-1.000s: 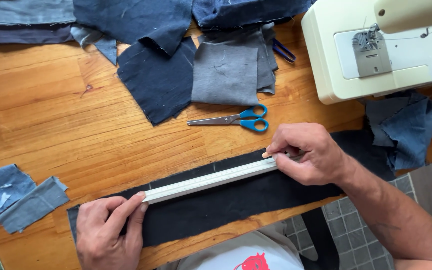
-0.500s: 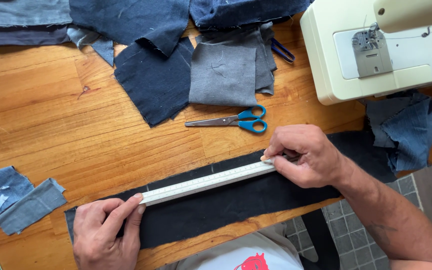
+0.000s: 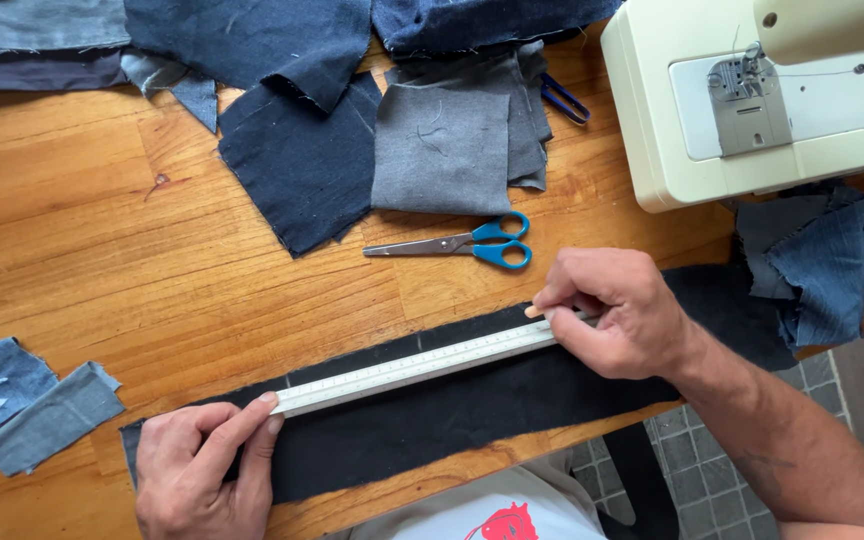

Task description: The person cuts a piece of black fabric along a seam using scissors. They then use a ruler and chalk to mark a straight line on the fabric and cut along the marked line to create a rectangular piece.

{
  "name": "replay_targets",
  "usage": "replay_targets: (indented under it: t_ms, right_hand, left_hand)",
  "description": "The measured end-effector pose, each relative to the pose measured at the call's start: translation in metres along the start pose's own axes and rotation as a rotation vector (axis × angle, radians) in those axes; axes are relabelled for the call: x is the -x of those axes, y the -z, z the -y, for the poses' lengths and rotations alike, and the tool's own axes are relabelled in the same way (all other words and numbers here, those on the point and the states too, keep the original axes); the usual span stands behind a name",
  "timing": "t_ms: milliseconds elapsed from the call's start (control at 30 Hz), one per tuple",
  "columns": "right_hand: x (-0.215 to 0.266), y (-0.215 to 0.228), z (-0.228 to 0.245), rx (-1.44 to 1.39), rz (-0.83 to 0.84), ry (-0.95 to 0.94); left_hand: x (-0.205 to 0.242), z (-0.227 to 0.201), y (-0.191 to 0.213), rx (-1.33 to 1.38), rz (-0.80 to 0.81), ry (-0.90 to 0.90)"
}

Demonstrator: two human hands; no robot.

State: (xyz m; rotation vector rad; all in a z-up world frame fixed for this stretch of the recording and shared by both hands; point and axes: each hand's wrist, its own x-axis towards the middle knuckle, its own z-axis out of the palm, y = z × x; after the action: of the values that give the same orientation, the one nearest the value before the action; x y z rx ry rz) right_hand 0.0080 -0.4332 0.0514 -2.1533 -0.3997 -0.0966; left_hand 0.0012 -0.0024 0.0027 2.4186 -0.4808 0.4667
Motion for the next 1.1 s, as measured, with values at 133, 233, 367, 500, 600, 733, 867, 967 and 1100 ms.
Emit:
replay_targets:
  t_ms: [133, 233, 367, 500, 600, 733, 867, 967, 1100]
  right_hand:
    - [0.0031, -0.0008, -0.0020, 0.044, -0.041, -0.044]
    - [0.0037, -0.0001, -0.0029, 0.042, -0.048, -0.087]
    - [0.0049, -0.0019, -0.0045, 0.095, -0.058, -0.100]
    - [0.0046, -0.0016, -0.0037, 0.100, -0.068, -0.117]
    - [0.0044, -0.0016, -0.0030, 0.092, -0.048, -0.134]
    - [0.0018, -0.0022, 0.0006, 0.122, -0.061, -0.136]
    - [0.0010, -0.0006, 0.0039, 0.103, -0.086, -0.106]
    - [0.0030, -0.0030, -0.0006, 0.120, -0.044, -0.098]
    - [0.0065, -0.0059, 0.0022, 0.166, -0.188, -0.122]
  left_hand:
    - [0.0003, 0.0008, -0.0005, 0.006, -0.001, 0.004]
    - [0.0010, 0.0036, -0.0014, 0.011, 0.001, -0.006]
    - [0.0011, 0.0015, -0.0014, 0.012, -0.008, 0.008]
    - [0.0013, 0.0024, -0.0004, -0.009, 0.008, -0.005]
    - [0.0019, 0.0019, 0.0002, -0.004, 0.007, 0.004]
    - [0.0008, 0.0005, 0.0003, -0.002, 0.013, 0.011]
    - [0.0019, 0.0009, 0.0008, -0.015, 0.019, 0.018]
    - [-0.0004, -0.0003, 0.0007, 0.003, 0.007, 0.004]
    - [0.0012, 0.0031, 0.0012, -0.013, 0.021, 0.005]
